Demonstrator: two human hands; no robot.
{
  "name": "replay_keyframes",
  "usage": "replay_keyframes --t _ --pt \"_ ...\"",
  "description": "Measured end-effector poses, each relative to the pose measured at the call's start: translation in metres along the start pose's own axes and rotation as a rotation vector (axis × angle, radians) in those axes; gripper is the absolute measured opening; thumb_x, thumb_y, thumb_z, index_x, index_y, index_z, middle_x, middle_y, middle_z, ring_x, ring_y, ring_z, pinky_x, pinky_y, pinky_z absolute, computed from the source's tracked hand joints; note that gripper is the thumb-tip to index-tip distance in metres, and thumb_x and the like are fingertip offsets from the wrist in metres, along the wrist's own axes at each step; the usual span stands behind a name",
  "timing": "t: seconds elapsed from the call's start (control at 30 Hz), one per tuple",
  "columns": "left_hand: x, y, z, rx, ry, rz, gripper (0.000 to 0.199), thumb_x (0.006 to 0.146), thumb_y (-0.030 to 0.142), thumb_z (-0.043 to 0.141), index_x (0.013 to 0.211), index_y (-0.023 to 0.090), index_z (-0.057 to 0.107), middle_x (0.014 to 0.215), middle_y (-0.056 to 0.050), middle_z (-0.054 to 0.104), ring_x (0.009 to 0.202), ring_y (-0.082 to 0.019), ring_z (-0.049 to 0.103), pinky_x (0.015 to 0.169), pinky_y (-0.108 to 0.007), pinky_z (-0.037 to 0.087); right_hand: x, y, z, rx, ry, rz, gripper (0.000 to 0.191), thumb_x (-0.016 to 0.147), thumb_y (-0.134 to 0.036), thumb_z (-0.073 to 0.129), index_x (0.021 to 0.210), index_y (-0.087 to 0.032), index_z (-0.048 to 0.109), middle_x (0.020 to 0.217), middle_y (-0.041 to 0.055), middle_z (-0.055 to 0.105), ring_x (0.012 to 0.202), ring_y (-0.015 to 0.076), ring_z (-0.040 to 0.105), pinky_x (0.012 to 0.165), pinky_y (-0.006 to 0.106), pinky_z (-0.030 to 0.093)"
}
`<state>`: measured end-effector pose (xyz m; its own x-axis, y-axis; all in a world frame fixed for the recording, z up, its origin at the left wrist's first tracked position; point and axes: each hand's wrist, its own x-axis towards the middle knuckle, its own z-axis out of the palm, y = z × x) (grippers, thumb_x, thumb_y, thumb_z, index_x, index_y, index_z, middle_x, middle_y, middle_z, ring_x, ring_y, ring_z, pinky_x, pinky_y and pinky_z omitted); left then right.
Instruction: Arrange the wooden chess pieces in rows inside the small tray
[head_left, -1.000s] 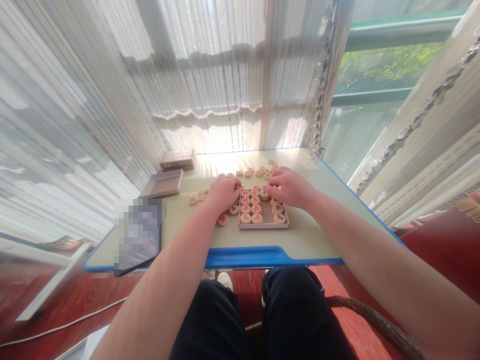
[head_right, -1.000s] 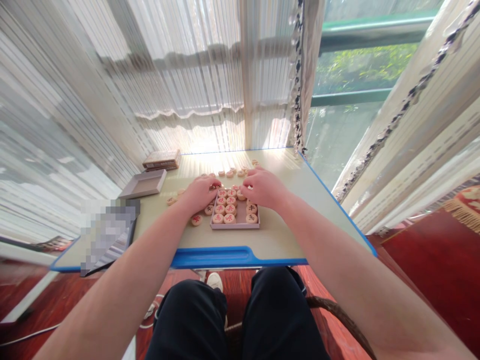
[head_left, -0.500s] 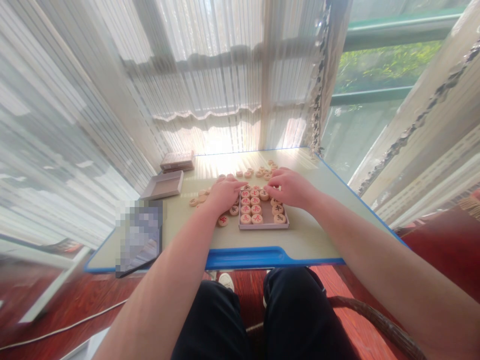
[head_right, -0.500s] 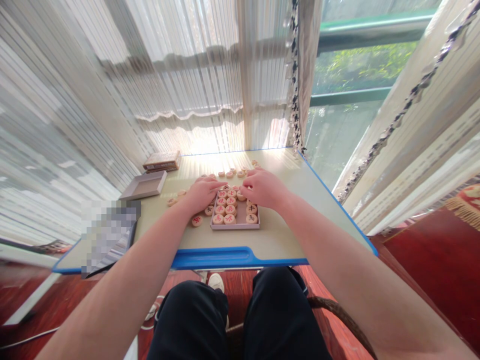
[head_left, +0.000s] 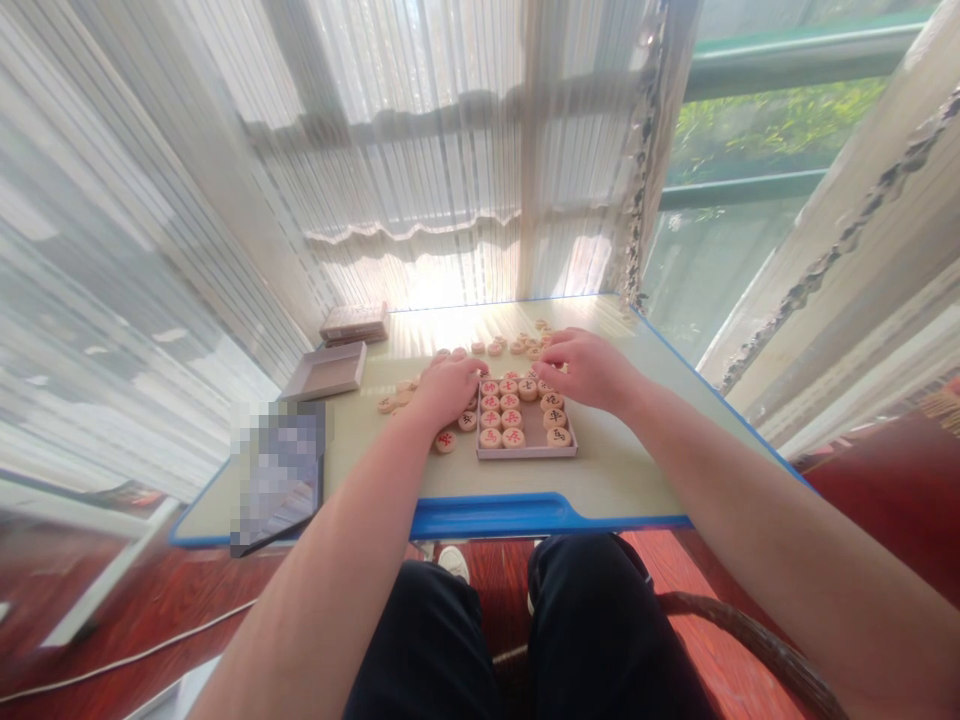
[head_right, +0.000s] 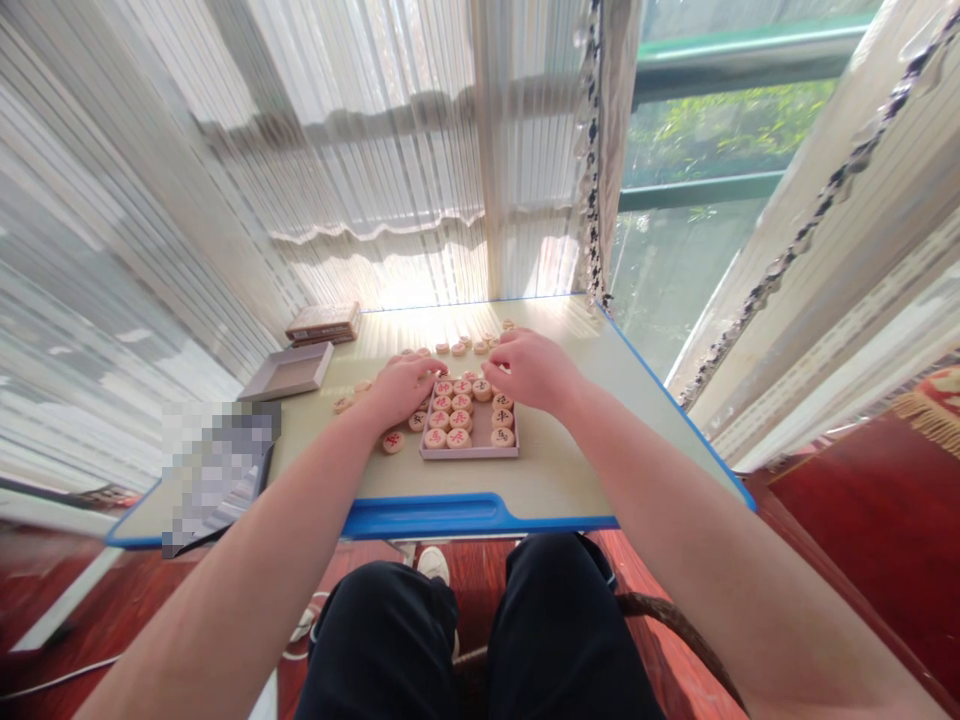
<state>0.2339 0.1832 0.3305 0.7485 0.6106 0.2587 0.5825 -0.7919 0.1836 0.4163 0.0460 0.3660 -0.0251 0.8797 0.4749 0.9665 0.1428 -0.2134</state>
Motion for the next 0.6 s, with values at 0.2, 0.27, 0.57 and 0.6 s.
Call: replay_keyframes --t 0.2,0.27,0.57,0.6 --pt "-0.0001 -0.0004 -0.0004 -0.023 0.01 -0.01 0.025 0.085 0.029 0.045 0.101 0.022 0.064 0.107 -0.006 0.062 0.106 -0.024 0.051 0.096 -0.038 0.041 0.0003 -0.0004 0.0004 -0.006 -0.021 0.019 0.035 0.083 -0.029 0.047 0.052 -0.017 0.056 0.066 0.0041 0.054 0.072 0.0155 0.052 0.064 0.027 0.035" --pt "-0.0006 0.0001 -0.0015 -0.032 0.01 -0.014 0.024 0.085 0.028 0.046 0.099 0.021 0.063 0.105 -0.005 0.062 0.104 -0.024 0.051 0.095 -0.038 0.042 0.0004 0.0005 0.0004 -0.014 -0.014 0.039 0.035 0.083 -0.03 0.047 0.052 -0.017 0.056 0.067 0.0041 0.055 0.072 0.0152 0.052 0.063 0.027 0.034" --pt "-0.0006 -0.001 -0.003 -0.088 0.067 -0.026 0.027 0.082 0.029 0.051 0.104 0.019 0.062 0.103 -0.006 0.065 0.103 -0.024 0.054 0.088 -0.037 0.045 0.0003 0.0036 0.001 -0.035 0.005 0.084 0.034 0.083 -0.031 0.047 0.053 -0.017 0.056 0.068 0.003 0.054 0.063 0.0119 0.048 0.057 0.026 0.031" --pt "-0.0007 -0.0014 -0.0027 -0.1 0.081 -0.026 0.028 0.082 0.03 0.05 0.105 0.018 0.061 0.104 -0.006 0.065 0.103 -0.024 0.054 0.089 -0.037 0.044 0.0003 0.0039 0.0011 -0.034 0.005 0.085 0.034 0.083 -0.031 0.047 0.053 -0.017 0.056 0.068 0.0028 0.054 0.062 0.0118 0.048 0.057 0.026 0.031"
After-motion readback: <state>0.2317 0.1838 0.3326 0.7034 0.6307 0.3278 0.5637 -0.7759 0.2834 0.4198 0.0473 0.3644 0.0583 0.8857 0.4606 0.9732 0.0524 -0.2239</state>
